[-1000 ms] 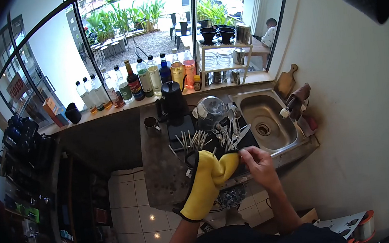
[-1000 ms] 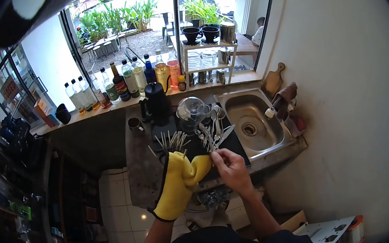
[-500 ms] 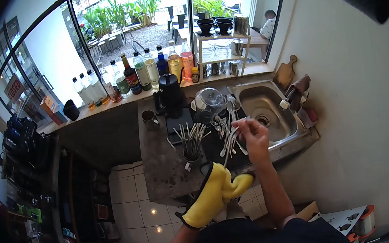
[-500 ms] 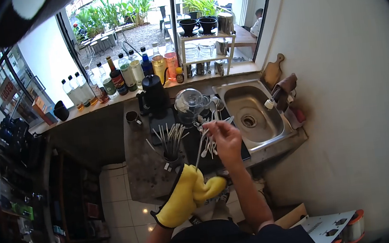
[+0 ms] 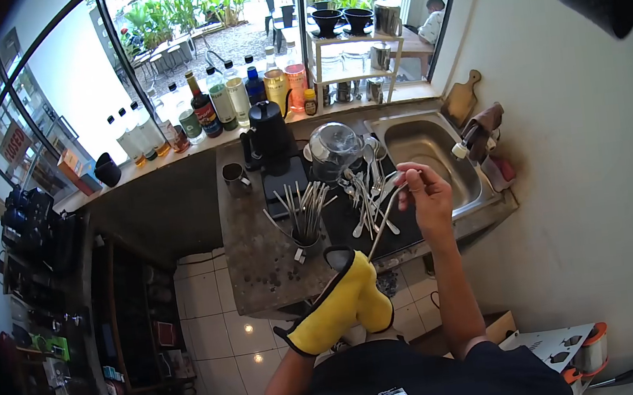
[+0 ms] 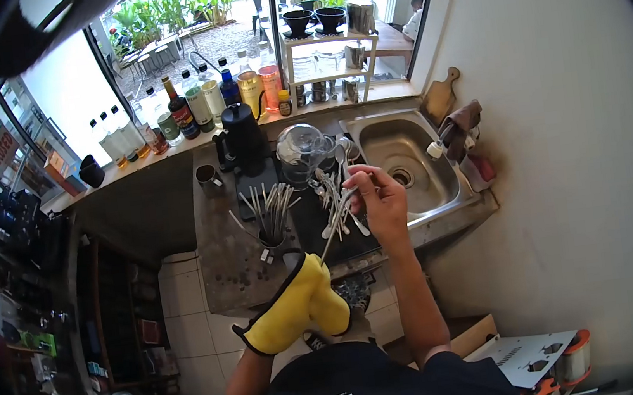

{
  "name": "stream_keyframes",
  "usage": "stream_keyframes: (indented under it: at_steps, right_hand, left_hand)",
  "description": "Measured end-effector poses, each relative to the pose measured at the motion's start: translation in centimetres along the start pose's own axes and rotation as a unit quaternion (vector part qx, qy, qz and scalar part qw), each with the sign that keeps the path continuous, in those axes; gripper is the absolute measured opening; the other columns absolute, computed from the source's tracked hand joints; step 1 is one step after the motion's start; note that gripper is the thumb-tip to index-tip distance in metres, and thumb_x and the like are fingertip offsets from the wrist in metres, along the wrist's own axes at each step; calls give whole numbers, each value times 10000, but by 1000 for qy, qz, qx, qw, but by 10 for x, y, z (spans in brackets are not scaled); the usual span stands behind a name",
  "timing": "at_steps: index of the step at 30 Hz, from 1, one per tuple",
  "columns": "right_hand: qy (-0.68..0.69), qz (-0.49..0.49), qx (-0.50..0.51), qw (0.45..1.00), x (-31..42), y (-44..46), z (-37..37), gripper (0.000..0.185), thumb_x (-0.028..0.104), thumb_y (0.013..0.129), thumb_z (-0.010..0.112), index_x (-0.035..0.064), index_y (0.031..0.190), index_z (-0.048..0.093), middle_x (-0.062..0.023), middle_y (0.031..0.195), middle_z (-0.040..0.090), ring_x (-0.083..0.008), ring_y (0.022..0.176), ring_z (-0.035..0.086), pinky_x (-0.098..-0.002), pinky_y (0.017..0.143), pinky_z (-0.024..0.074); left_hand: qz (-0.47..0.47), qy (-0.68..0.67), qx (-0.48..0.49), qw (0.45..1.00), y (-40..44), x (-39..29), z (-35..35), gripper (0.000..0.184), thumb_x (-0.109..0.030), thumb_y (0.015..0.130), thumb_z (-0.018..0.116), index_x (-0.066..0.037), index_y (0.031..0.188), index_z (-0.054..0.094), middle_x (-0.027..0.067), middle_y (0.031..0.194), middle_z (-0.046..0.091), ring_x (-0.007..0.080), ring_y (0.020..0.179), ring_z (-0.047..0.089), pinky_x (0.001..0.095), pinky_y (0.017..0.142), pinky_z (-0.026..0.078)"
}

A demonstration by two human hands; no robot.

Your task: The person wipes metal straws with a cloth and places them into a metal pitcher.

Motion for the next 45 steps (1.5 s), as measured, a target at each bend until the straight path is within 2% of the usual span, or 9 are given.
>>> stream_keyframes:
  at_steps: [4, 10, 18, 20, 23, 31, 34, 43, 45]
  right_hand:
    - [-15, 46, 77, 996, -9, -14, 16, 203, 178, 951, 597, -2, 976, 686, -37, 823, 670, -59, 643, 563, -203, 594, 483]
    - [-142, -9, 211, 967, -20, -59, 70, 206, 131, 931, 609, 8, 1074, 691, -56, 941, 644, -96, 814, 556, -239, 775, 461]
    - [-218, -66, 220, 949, -18, -66, 75, 328, 123, 922, 614, 47, 1241, 617, -54, 931, 571, -109, 847, 537, -238, 766, 438]
    - [-142, 57, 113, 982, -38, -64, 54, 241, 125, 924, 620, 6, 1134, 629, -41, 895, 579, -111, 802, 553, -237, 729, 454]
    - [-228, -11, 138, 964, -34, -73, 60, 143, 115, 924, 622, -2, 1004, 600, -37, 869, 587, -114, 768, 569, -239, 701, 468]
    - [-209, -43, 198, 957, -26, -88, 78, 134, 94, 903, 632, -18, 963, 589, -72, 863, 589, -136, 782, 580, -266, 690, 472]
    - [-198, -50, 201, 958, -20, -89, 82, 147, 93, 893, 636, -17, 977, 586, -78, 819, 579, -156, 706, 569, -275, 644, 461]
    - [-218, -85, 104, 967, 9, -70, 71, 325, 107, 913, 618, 13, 1220, 569, -50, 1008, 531, -112, 847, 526, -242, 708, 442]
    - [-227, -97, 203, 947, 9, -71, 86, 325, 107, 913, 614, 24, 1226, 586, -64, 1017, 538, -112, 838, 533, -243, 724, 451]
  left_hand:
    - [-63, -107, 12, 992, 7, 49, -30, 247, -301, 986, 509, -100, 1129, 528, -18, 981, 530, 63, 877, 527, 241, 752, 454]
    - [74, -2, -30, 997, 33, 4, -40, 271, -282, 973, 536, -92, 1167, 533, -3, 1012, 553, 76, 895, 545, 248, 755, 468]
    - [191, 105, -118, 969, 37, -10, -62, 316, -255, 960, 561, -78, 1219, 527, 23, 1059, 580, 98, 930, 572, 262, 774, 488]
    - [195, 44, -149, 968, 34, -3, -70, 334, -242, 967, 540, -63, 1245, 494, 49, 1094, 580, 123, 971, 588, 278, 822, 498]
    - [140, -148, -118, 972, 46, 10, -74, 360, -300, 970, 523, -59, 1238, 512, 50, 1082, 590, 126, 909, 601, 267, 755, 501]
    - [135, -118, -101, 979, 44, 11, -78, 393, -333, 975, 504, -57, 1255, 504, 61, 1103, 591, 133, 917, 613, 268, 758, 511]
    - [131, -136, -91, 978, 46, 14, -73, 406, -345, 977, 497, -56, 1262, 501, 65, 1111, 591, 136, 920, 617, 269, 759, 515]
    - [123, -194, -70, 971, 51, 19, -52, 445, -382, 982, 475, -53, 1281, 491, 78, 1135, 592, 144, 930, 630, 270, 763, 527]
    - [129, -199, -78, 968, 49, 19, -55, 454, -390, 984, 470, -53, 1286, 489, 81, 1141, 592, 146, 932, 633, 270, 764, 529]
Point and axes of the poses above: each hand's wrist, its own y-axis towards the middle knuckle, its own z-axis out of the palm, x = y × z, the point moved 10 cm from there along y, towards the middle knuckle
